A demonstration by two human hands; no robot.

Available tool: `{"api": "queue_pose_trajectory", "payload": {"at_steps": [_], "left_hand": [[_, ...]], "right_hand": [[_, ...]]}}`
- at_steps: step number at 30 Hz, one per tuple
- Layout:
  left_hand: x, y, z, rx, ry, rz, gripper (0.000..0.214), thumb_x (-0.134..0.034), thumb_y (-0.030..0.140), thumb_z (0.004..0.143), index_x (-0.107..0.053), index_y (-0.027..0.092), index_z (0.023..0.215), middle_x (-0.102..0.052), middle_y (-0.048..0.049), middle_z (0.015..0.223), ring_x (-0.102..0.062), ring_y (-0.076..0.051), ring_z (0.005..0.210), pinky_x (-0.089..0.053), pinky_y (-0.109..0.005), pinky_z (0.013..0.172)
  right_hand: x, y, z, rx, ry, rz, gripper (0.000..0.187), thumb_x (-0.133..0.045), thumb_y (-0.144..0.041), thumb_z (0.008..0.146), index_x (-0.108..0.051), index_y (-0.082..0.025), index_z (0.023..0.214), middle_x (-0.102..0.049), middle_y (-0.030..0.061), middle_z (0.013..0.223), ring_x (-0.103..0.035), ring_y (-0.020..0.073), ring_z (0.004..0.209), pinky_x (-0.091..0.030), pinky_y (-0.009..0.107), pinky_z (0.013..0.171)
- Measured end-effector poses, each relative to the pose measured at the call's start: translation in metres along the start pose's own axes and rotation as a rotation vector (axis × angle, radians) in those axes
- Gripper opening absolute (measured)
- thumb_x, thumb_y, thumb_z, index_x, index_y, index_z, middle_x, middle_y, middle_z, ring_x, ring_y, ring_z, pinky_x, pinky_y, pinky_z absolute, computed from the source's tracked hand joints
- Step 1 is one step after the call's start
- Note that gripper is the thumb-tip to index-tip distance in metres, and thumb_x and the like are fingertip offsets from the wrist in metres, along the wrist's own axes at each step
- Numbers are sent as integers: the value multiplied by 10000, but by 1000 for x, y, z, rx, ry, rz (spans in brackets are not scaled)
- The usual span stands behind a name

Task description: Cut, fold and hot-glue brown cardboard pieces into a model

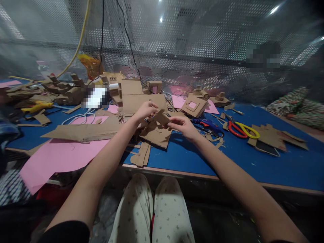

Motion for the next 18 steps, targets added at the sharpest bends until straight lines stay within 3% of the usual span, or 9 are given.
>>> {"api": "queue_pose_trajectory", "payload": {"at_steps": [6,12,18], "left_hand": [[-6,-1,1,27,-73,-61,65,-602,111,759,-605,134,819,-524,29,557,-470,-76,484,-356,-209,505],[-16,5,2,-1,-222,-157,155,-668,176,768,-653,135,917,-623,-20,686,-539,-75,554,-374,-209,523],[-25,2,-3,12,-308,-63,116,-679,166,774,-662,134,884,-604,-18,670,-534,-82,561,-403,-226,535]], "right_hand": [[19,2,1,-20,140,168,322,-776,-481,716,-702,-220,890,-729,18,798,-676,156,751,-519,279,695],[55,8,-3,-56,429,159,350,-741,-512,702,-612,-218,843,-698,3,736,-663,137,697,-508,240,617],[61,13,-3,-98,432,35,331,-654,-514,756,-556,-220,871,-698,38,823,-663,164,758,-507,267,622]]}}
Point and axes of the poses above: each hand's wrist, its own z-axis towards the middle knuckle, its own x-axis out of the back of the hand, y = z × x, the point moved 10 cm from there along z, towards the middle knuckle
